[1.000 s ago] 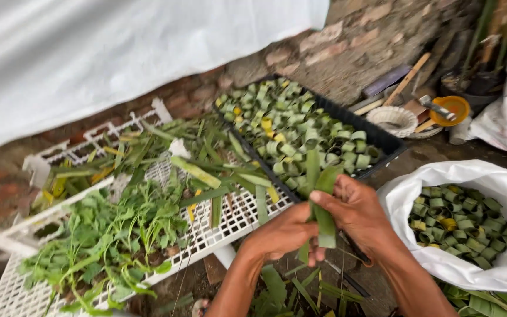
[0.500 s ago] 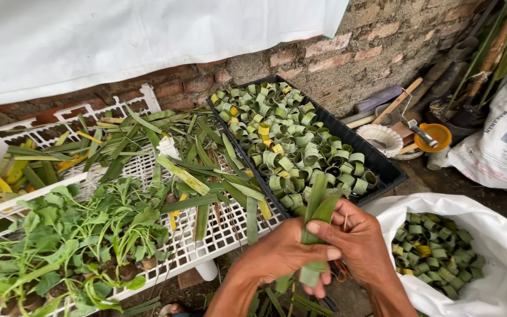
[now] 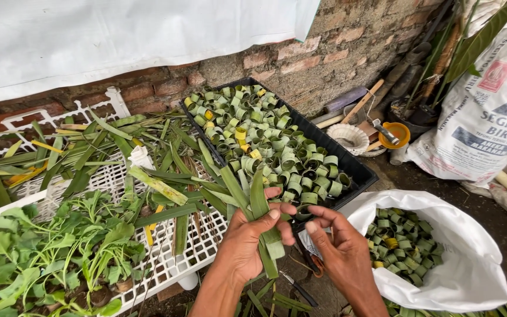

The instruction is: The person rolls long green leaves into small cylindrical shapes by hand and places them into a black tray. The person also picks up new leaves from a white crate and the floor to continue the process.

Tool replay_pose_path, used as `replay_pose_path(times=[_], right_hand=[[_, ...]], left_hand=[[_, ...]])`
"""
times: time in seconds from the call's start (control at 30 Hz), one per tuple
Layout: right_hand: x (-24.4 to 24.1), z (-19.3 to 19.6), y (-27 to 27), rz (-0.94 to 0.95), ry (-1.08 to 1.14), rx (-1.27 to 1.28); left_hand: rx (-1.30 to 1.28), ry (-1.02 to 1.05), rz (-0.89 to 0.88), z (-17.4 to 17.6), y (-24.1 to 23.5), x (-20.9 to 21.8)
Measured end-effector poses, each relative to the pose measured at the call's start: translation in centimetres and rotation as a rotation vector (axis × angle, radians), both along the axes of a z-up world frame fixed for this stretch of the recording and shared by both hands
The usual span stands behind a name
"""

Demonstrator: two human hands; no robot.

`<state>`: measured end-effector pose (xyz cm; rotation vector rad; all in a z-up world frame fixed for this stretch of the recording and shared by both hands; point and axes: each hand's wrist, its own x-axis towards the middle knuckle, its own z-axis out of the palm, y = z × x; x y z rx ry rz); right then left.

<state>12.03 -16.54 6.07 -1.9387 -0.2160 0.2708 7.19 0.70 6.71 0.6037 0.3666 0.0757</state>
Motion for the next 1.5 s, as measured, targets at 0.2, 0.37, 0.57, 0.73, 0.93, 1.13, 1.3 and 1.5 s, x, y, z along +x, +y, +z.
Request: replay_pose_path(times=[0.2, 0.37, 0.57, 0.73, 0.93, 1.13, 1.3, 1.5], right_hand=[[0.2, -0.4, 0.2, -0.042, -0.094, 0.052], [0.9, -0.2, -0.1, -0.084, -0.182, 0.145], [0.7, 0.8, 0.6, -0.114, -0.083, 0.212], [0.2, 0.1, 0.9, -0.055, -0.166, 0.239], [0.0, -1.5, 0.9, 0.032, -0.099, 0.159], [-0.8, -1.4, 1.8, 0.148, -0.019, 0.151], [-1.2, -2.2, 2.6, 0.184, -0.102, 0.182], [-1.5, -1.8, 2.6, 0.098, -0.091, 0.17]], left_hand=[[0.06, 0.16, -0.042, 0.6, -0.4, 0.4], [0.239, 0.166, -0.151, 0.1, -2.4, 1.0], [0.366, 0.237, -0.222, -2.0, -4.3, 1.5], [0.074, 0.048, -0.157, -1.3, -2.7, 0.6], [0.175, 0.215, 0.061, -0.4, -1.8, 0.2], [0.174, 0.313, 0.166, -2.1, -2.2, 0.4], [0.181, 0.24, 0.245, -2.8, -1.8, 0.5], [0.166, 0.265, 0.184, -2.9, -2.5, 0.6]])
